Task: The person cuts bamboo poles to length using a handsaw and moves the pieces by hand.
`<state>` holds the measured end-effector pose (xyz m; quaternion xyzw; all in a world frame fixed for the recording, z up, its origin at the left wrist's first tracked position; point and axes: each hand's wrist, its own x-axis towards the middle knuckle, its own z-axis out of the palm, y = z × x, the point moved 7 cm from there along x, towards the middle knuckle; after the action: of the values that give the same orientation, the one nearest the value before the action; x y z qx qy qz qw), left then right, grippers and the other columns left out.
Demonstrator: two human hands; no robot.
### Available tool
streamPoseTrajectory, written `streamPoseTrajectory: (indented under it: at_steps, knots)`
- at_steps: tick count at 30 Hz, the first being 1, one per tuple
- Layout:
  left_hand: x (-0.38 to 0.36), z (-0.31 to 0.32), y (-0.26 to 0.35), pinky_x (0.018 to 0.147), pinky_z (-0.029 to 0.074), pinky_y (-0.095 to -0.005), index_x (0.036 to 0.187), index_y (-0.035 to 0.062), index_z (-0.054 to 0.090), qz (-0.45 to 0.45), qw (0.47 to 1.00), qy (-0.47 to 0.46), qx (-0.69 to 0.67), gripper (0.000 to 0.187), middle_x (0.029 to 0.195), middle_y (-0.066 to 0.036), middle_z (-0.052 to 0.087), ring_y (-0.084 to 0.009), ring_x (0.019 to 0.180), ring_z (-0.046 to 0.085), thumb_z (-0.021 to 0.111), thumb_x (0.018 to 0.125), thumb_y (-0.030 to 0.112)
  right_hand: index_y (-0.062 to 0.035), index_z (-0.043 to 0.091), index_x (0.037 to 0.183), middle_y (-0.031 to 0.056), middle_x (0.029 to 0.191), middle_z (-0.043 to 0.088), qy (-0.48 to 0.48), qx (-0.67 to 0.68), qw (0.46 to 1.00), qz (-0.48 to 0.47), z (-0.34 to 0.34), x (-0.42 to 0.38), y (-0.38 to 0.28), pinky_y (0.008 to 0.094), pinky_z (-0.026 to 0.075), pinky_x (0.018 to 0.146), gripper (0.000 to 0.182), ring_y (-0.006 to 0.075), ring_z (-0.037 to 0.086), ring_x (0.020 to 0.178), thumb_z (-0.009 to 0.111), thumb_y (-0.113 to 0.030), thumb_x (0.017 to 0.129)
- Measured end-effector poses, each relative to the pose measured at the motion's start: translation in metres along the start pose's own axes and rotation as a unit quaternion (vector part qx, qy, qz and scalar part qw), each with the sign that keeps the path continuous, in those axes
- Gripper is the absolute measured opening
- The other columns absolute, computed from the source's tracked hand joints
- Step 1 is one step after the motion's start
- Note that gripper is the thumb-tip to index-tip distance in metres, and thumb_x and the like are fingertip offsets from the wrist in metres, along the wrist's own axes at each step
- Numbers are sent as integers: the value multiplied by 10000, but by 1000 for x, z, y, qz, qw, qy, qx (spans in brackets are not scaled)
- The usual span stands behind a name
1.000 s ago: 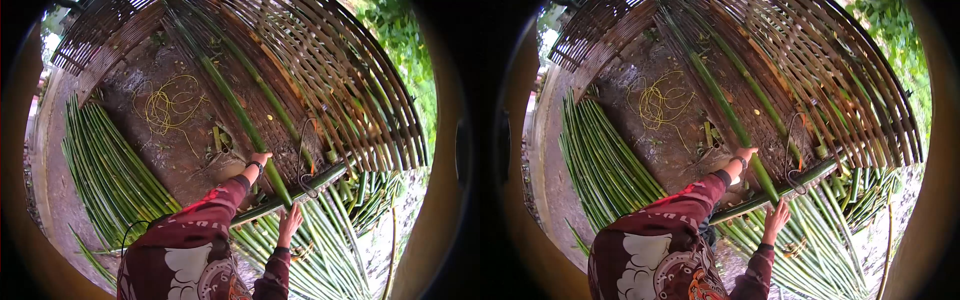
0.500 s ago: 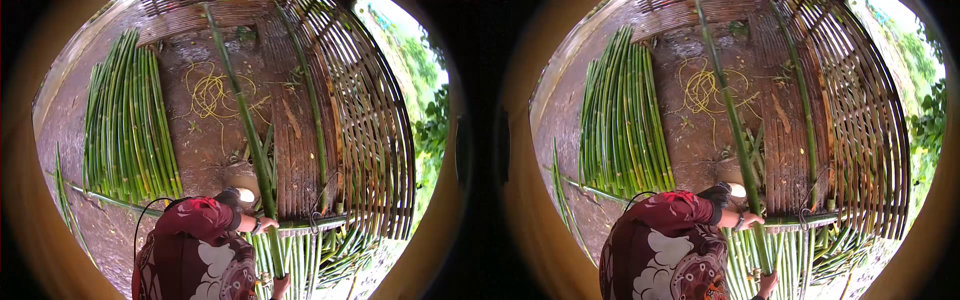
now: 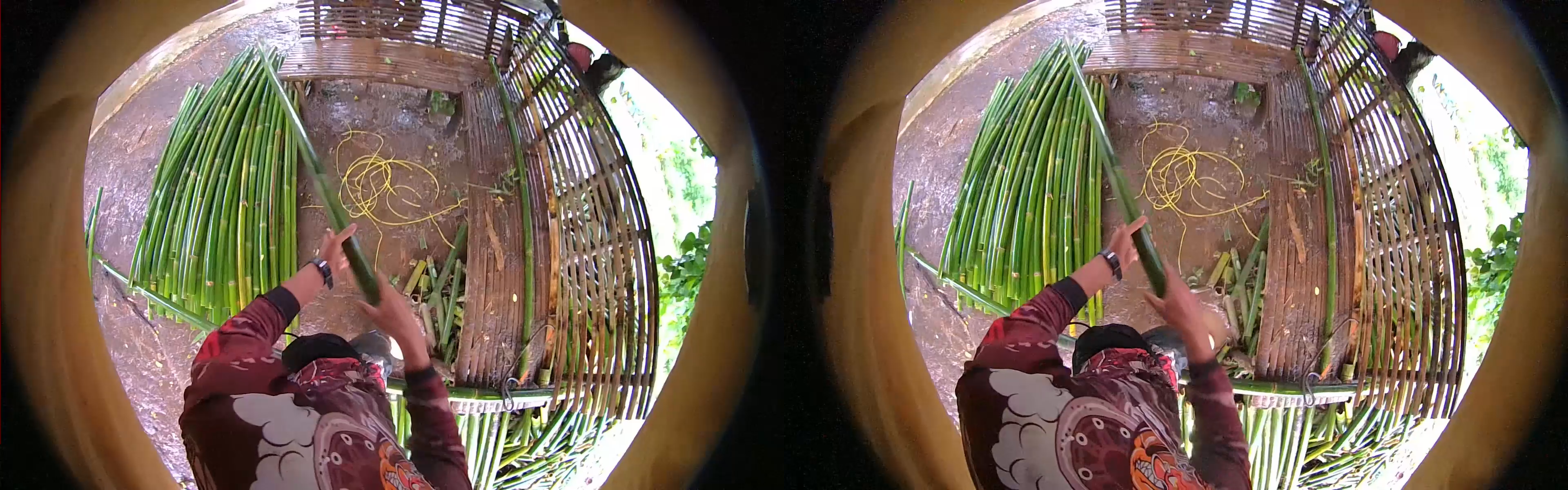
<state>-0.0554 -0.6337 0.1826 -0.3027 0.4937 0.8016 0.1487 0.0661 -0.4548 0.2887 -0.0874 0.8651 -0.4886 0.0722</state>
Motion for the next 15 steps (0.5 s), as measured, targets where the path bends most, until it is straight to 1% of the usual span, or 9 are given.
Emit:
streamPoseTrajectory:
  at_steps: [2, 3, 7, 8, 11, 12, 13, 14, 15]
  knots:
    - [7, -18, 11, 752, 593, -435, 1122, 30, 667, -62, 995, -65, -34, 424, 1060, -127, 691, -284, 834, 695, 828, 836, 299, -30, 426, 1528, 303, 1393, 588, -11, 30, 991, -130, 33, 42, -31, 442, 483, 1061, 791, 439, 590, 1277, 771, -393, 916]
    - [36, -52, 15, 684, 586, -433, 1073, 27, 673, -28, 1000, 11, -4, 357, 994, -133, 684, -285, 768, 685, 817, 834, 250, -30, 426, 1528, 303, 1393, 588, -9, 25, 991, -133, 30, 42, -37, 442, 483, 1061, 791, 439, 590, 1277, 771, -393, 916]
    - [83, -179, 33, 498, 532, -446, 957, 34, 686, 52, 985, 164, -9, 179, 773, -114, 625, -280, 634, 641, 775, 823, 113, -67, 534, 1468, 208, 1414, 612, -11, 69, 996, 62, 1, -10, -15, 382, 472, 1082, 654, 319, 586, 1315, 755, -379, 937]
    - [53, -193, 40, 472, 518, -462, 939, 42, 694, 53, 978, 195, 48, 154, 739, -102, 612, -277, 599, 627, 773, 821, 101, -88, 586, 1418, 157, 1340, 667, -12, 106, 983, 147, 18, -34, 73, 358, 498, 1044, 578, 276, 633, 1239, 761, -354, 935]
    - [41, -275, 69, 476, 552, -462, 946, 49, 705, 32, 973, 205, 98, 142, 789, -103, 648, -265, 562, 630, 763, 854, 141, -57, 629, 1330, 160, 1052, 753, 117, 42, 969, 215, -24, -180, 168, 421, 557, 849, 368, 239, 717, 976, 664, -203, 995]
    - [26, -299, 100, 496, 573, -457, 972, 46, 716, 36, 968, 200, 150, 167, 804, -116, 664, -258, 565, 642, 760, 874, 174, -13, 644, 1279, 177, 1106, 737, 87, -317, 944, 35, -15, -253, 244, 445, 551, 831, 316, 287, 703, 1003, 636, -181, 1011]
    - [13, -330, 132, 515, 594, -452, 999, 43, 726, 39, 959, 194, 203, 197, 819, -130, 681, -250, 569, 654, 757, 895, 208, 2, 659, 1244, 182, 1137, 723, 166, -116, 939, 278, -36, -312, 246, 448, 546, 848, 280, 314, 691, 1036, 622, -126, 998]
    - [-7, -390, 176, 551, 611, -472, 1079, 35, 737, 89, 910, 270, 303, 323, 849, -150, 707, -255, 594, 670, 698, 952, 329, -34, 685, 1235, 184, 1167, 724, 194, -133, 892, 385, -38, -399, 294, 418, 541, 827, 264, 287, 690, 959, 596, -94, 994]
    - [11, -484, 225, 614, 619, -491, 1076, 15, 712, -37, 823, 297, 482, 410, 920, -175, 732, -273, 693, 713, 630, 985, 406, -97, 684, 1267, 152, 1016, 724, 179, -267, 863, 389, -33, -475, 305, 384, 525, 769, 296, 221, 644, 830, 582, -90, 990]
